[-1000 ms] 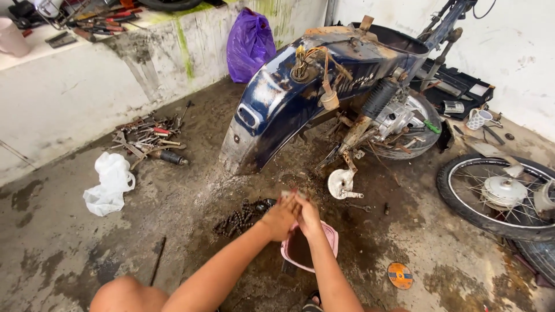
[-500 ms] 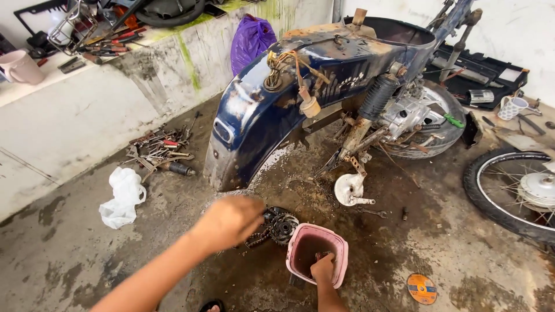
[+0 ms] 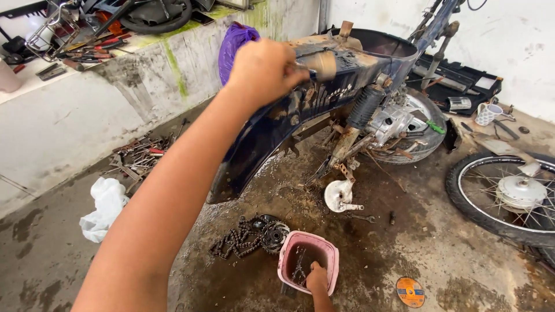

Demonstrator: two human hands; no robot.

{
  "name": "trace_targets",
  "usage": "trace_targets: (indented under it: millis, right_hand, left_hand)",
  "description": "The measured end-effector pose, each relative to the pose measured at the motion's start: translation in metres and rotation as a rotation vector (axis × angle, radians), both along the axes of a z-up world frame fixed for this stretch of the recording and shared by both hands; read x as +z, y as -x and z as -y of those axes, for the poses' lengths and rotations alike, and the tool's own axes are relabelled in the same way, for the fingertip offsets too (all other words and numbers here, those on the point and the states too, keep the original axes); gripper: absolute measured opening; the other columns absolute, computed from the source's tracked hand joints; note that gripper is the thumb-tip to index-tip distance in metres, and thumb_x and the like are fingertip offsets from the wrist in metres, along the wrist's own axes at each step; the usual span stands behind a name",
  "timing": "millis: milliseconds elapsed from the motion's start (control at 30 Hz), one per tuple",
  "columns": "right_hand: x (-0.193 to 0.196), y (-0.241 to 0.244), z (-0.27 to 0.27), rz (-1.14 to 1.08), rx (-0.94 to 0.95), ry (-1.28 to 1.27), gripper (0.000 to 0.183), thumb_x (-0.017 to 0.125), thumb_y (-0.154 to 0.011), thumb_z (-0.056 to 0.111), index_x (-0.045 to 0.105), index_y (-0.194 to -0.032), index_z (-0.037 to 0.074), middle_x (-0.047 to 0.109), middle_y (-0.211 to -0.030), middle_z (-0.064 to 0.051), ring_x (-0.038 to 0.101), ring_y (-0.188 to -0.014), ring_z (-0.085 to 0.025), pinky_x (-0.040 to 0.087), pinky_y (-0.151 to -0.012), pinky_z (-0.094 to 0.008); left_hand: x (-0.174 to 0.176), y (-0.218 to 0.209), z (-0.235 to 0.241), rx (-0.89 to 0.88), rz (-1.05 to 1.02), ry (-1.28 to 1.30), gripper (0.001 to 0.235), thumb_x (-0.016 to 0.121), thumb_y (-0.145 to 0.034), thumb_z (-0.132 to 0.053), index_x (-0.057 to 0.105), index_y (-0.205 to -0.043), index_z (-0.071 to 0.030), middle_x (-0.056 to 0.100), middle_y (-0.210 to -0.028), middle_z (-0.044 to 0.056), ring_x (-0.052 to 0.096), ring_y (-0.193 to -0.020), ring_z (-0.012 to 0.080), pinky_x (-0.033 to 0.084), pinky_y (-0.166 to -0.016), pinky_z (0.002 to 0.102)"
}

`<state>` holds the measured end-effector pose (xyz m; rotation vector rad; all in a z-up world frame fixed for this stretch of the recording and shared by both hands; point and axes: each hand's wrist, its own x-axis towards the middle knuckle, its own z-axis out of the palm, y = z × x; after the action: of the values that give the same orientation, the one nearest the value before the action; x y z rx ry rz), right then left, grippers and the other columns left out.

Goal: Hand-sanding a motorcycle fuel tank using wet sandpaper and a bucket of water to prepare the surface.

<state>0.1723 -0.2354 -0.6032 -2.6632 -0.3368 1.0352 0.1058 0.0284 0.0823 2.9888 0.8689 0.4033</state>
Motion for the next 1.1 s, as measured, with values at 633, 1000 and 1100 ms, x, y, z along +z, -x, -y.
trace_targets:
  millis: [633,1000,1100]
  right_hand:
    - [0.149,0.002,-0.036,-0.557,-0.575,-0.313,0.009,0.056,-0.082,0.007,0.047,-0.078,0.007,0.048,-0.072,-0.011,0.056,-0.048,-0.023,0.043,-0.046,-0.029]
    - [0.478,0.013,-0.052,-0.044,-0.208,-1.054,0.033,0.056,-0.092,0.001,0.066,-0.123,0.001,0.068,-0.136,-0.013,0.067,-0.097,-0.020,0.057,-0.082,-0.031]
    - [0.527,0.008,-0.078,0.036,0.079,-1.633,0.046,0.063,-0.092,0.013,0.059,-0.135,-0.002,0.065,-0.124,-0.021,0.070,-0.103,-0.027,0.064,-0.066,-0.027]
  left_hand:
    - [-0.010,0.026,-0.035,0.203,0.279,0.675,0.049,0.038,-0.092,-0.059,0.056,-0.132,-0.036,0.064,-0.096,-0.002,0.056,-0.090,0.0187,0.039,-0.074,0.036]
    - [-0.014,0.029,-0.040,0.118,0.182,0.626,0.062,0.027,-0.095,-0.054,0.038,-0.151,-0.029,0.063,-0.084,0.005,0.062,-0.086,0.0302,0.042,-0.077,0.044]
    - [-0.014,0.028,-0.042,0.109,0.179,0.633,0.064,0.029,-0.094,-0.056,0.039,-0.150,-0.028,0.068,-0.093,0.005,0.064,-0.096,0.0323,0.043,-0.083,0.045]
